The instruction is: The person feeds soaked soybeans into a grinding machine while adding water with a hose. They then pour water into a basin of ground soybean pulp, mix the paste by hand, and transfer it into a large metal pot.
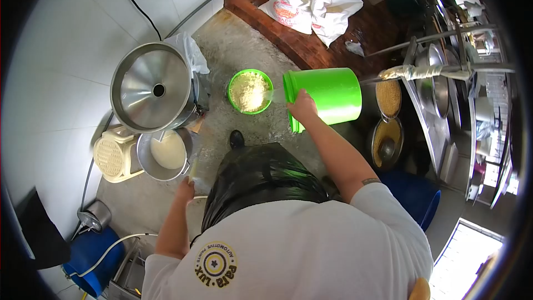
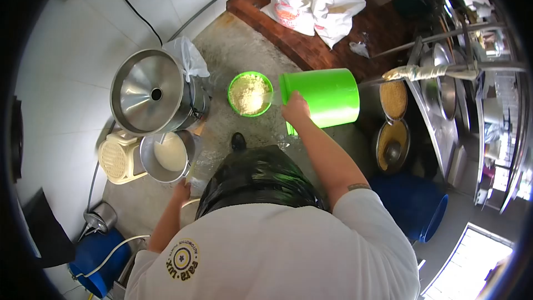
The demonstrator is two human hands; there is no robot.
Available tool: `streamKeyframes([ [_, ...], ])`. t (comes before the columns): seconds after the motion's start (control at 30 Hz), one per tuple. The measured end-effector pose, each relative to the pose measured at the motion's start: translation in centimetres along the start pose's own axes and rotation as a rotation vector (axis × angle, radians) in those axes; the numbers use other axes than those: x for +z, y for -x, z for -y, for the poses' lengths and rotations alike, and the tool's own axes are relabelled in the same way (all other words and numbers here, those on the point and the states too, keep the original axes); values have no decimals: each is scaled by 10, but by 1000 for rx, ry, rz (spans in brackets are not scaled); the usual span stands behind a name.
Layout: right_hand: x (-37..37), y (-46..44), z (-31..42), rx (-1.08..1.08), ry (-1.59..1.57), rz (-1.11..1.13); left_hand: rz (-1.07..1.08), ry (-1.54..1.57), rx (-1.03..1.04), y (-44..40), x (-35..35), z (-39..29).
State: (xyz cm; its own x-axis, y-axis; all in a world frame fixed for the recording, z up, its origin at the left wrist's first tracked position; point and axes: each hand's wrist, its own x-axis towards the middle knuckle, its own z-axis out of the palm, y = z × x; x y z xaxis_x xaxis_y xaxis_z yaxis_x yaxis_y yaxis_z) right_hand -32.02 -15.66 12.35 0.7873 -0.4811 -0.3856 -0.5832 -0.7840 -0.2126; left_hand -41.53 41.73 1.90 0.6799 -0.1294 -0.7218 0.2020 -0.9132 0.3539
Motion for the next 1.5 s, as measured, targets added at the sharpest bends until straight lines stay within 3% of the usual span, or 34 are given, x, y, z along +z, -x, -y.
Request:
streamKeyframes([
  [0.3,-10,-126,23,-3,29,105,67,14,-211,6,-3,-56],
  [0.43,-3,-228,9,-95,17,4,93,23,-362,23,-2,-134],
  [0.5,-7,-284,11,-28,-172,-41,100,29,-426,25,11,-169],
  [0.6,38,-390,4,-38,-169,2,-73,122,-544,32,62,-222],
  [0.7,116,-477,7,26,-249,151,55,127,-722,28,86,-306],
  [0.77,157,-503,39,-27,-292,127,110,137,-776,15,101,-354],
  [0.83,218,-535,68,-213,-473,101,42,268,-770,5,115,-391],
  [0.97,272,-546,170,-284,-475,159,55,356,-820,-10,146,-427],
  [1.07,350,-559,186,-301,-762,329,-47,293,-743,-21,164,-444],
  [1.17,332,-523,195,-242,-459,483,61,325,-718,-47,151,-452],
  [1.23,317,-476,162,-815,-62,320,50,352,-665,-57,148,-455],
  [1.3,300,-427,123,-1132,195,671,68,361,-598,-69,146,-455],
  [1.37,313,-375,79,-1476,342,768,14,383,-562,-79,141,-457],
  [1.5,321,-325,53,-1643,636,701,-111,467,-532,-92,139,-455],
])
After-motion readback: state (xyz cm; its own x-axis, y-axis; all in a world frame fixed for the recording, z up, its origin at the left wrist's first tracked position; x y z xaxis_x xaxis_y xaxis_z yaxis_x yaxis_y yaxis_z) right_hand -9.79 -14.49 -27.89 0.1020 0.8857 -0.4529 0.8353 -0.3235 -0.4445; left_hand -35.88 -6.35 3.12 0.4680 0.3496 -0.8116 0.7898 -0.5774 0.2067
